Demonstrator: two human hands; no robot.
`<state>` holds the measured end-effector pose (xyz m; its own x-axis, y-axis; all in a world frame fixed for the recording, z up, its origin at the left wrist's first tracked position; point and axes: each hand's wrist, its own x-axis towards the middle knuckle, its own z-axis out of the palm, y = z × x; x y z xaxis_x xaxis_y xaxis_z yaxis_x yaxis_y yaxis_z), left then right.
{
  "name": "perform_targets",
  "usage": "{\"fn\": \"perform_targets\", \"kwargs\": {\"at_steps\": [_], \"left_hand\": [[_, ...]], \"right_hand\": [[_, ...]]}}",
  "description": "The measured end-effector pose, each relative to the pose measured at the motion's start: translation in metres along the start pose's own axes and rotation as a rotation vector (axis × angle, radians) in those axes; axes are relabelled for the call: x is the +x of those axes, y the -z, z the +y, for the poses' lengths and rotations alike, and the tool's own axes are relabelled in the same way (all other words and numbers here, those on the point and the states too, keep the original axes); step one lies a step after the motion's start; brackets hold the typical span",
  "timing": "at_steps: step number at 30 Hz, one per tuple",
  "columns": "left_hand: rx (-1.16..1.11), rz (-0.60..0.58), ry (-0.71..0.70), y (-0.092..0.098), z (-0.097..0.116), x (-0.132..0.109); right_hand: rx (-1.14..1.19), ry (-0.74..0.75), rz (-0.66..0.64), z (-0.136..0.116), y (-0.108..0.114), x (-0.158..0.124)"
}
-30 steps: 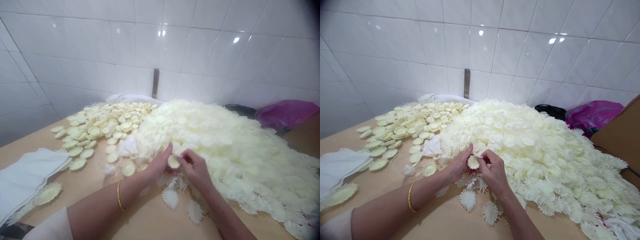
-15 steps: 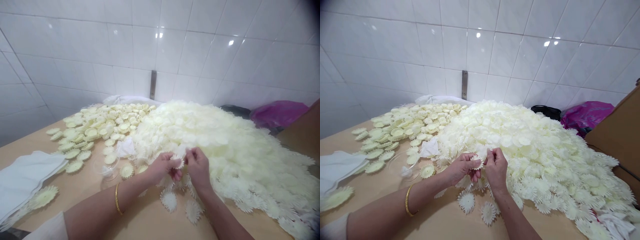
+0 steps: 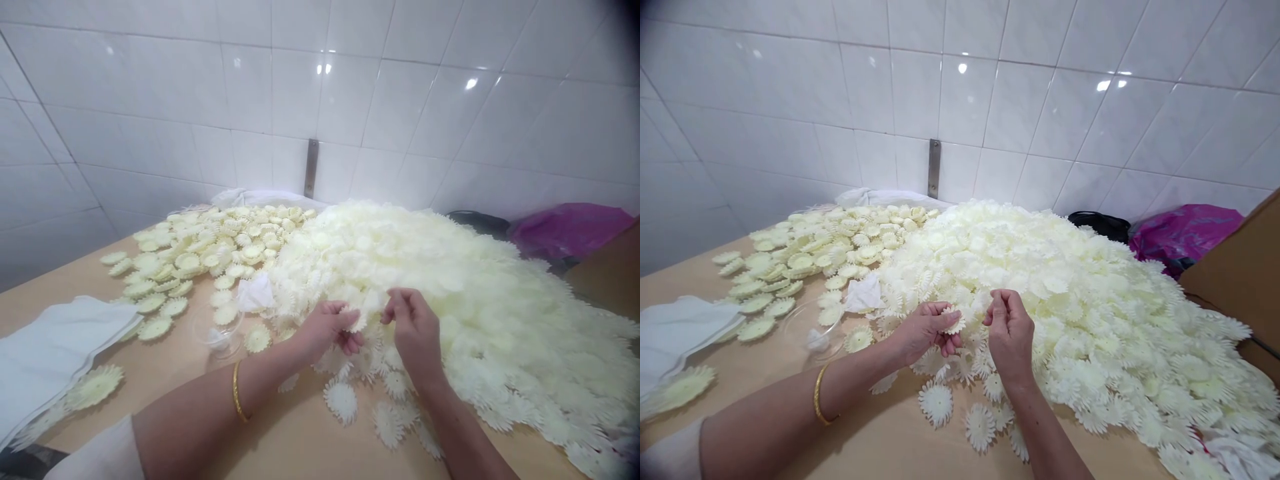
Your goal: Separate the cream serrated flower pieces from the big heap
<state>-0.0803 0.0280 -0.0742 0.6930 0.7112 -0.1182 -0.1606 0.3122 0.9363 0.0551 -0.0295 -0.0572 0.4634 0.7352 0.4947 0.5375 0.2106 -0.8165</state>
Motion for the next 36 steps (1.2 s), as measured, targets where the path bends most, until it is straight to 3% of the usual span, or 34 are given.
{"fn": "perform_targets", "kwargs": {"at_steps": [7,13,21,27,33,36], "left_hand": [[0.07,0.193,-0.045,0.0017,-0.0016,0.0004],[0.073,0.153,-0.05,0.003,-0.0058,0.0001],[-0.048,-0.004,-0.001,0.0014,-0.0034,0.0005],[0.007,0.106,0.003,0.0006,-0.005,0.0003],[0.003,0.183,-0.05,0.0009,-0.0051,-0.001],[-0.006,0.158,-0.035,0.0005,-0.0044,-0.0013]], "right_hand": [[0.042,0.124,-0.22,-0.008,-0.0022,-0.0052],[0.003,0.12,-0.386,-0.0076,-0.0084,-0.0099],[0.131,-0.036,-0.382,-0.0018,-0.0064,-0.0034],[0.138,-0.013,-0.306,-0.0003,-0.0062,-0.0023],[0.16,0.026,-0.412,-0.0079,-0.0065,-0.0039],[0.164,0.047,-0.428,-0.0064,-0.0062,-0.0036]]}}
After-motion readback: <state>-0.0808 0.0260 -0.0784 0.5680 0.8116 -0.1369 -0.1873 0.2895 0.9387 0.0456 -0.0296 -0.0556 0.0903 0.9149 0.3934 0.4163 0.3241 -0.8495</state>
